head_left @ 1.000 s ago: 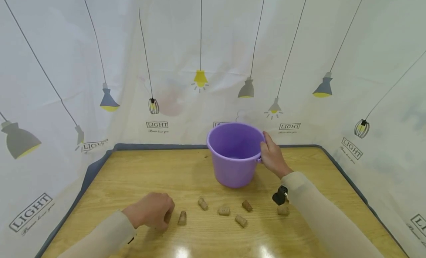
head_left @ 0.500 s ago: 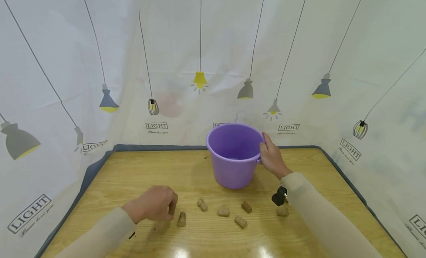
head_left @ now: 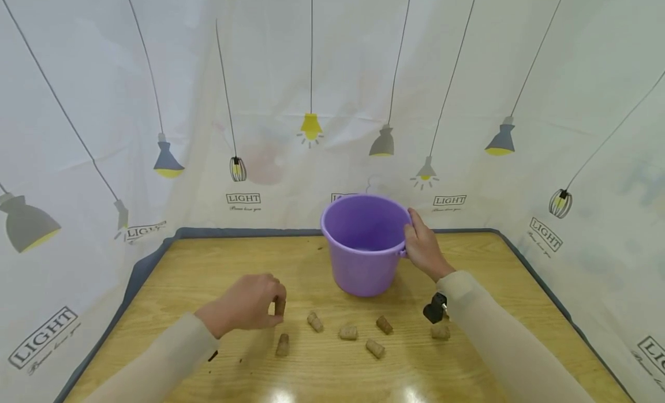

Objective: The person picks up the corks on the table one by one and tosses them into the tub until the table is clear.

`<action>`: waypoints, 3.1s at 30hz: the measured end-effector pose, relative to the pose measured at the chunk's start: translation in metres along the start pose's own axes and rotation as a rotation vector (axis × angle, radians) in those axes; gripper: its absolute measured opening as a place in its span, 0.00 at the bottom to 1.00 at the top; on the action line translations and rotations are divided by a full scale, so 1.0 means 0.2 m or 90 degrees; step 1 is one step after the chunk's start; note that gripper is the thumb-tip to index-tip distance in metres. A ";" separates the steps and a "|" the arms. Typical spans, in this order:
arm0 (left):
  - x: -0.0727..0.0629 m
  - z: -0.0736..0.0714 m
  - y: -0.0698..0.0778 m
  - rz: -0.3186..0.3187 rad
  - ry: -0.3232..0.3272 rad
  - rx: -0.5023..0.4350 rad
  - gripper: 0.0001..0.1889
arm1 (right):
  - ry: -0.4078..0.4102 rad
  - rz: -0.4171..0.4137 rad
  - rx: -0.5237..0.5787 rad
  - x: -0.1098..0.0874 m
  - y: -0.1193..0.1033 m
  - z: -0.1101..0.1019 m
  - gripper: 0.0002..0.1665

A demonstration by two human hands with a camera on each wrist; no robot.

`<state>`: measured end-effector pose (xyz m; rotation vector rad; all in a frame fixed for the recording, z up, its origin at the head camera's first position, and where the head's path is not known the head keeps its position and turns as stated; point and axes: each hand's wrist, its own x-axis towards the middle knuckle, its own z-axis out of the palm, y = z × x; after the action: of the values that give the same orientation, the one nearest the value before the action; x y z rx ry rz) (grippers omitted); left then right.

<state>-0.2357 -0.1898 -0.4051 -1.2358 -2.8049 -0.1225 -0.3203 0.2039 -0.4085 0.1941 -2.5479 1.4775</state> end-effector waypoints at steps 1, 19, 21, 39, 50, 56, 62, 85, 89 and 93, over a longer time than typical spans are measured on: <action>0.00 -0.01 0.00 -0.002 0.004 0.004 0.12 | -0.001 0.000 -0.001 0.00 0.00 0.00 0.35; 0.11 -0.07 0.02 -0.013 0.086 0.034 0.11 | -0.006 -0.003 0.002 0.00 0.01 0.00 0.35; 0.13 -0.07 0.02 -0.016 0.096 0.037 0.11 | -0.005 -0.007 -0.001 0.00 0.01 0.00 0.35; 0.25 -0.11 0.03 -0.010 0.211 0.027 0.09 | -0.001 0.000 0.006 0.00 0.01 0.00 0.35; 0.34 -0.15 0.06 -0.005 0.245 0.024 0.07 | -0.003 -0.009 0.006 0.00 0.00 0.00 0.35; 0.40 -0.18 0.08 0.000 0.267 0.030 0.07 | -0.004 -0.010 0.010 0.00 0.00 0.00 0.35; 0.45 -0.21 0.09 0.017 0.286 0.027 0.08 | -0.007 -0.004 0.020 0.00 0.00 0.00 0.35; 0.63 -0.28 0.16 -0.017 0.280 0.002 0.07 | -0.007 -0.002 0.021 0.00 0.00 0.00 0.35; 0.66 -0.27 0.16 -0.022 0.296 0.006 0.07 | -0.007 -0.001 0.021 0.00 0.01 0.01 0.35; 0.69 -0.27 0.17 -0.020 0.315 0.008 0.07 | -0.009 -0.003 0.018 0.00 0.00 0.00 0.35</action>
<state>-0.3026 -0.0712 -0.3357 -0.9900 -2.3904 -0.3574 -0.3199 0.2034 -0.4095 0.2149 -2.5369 1.5178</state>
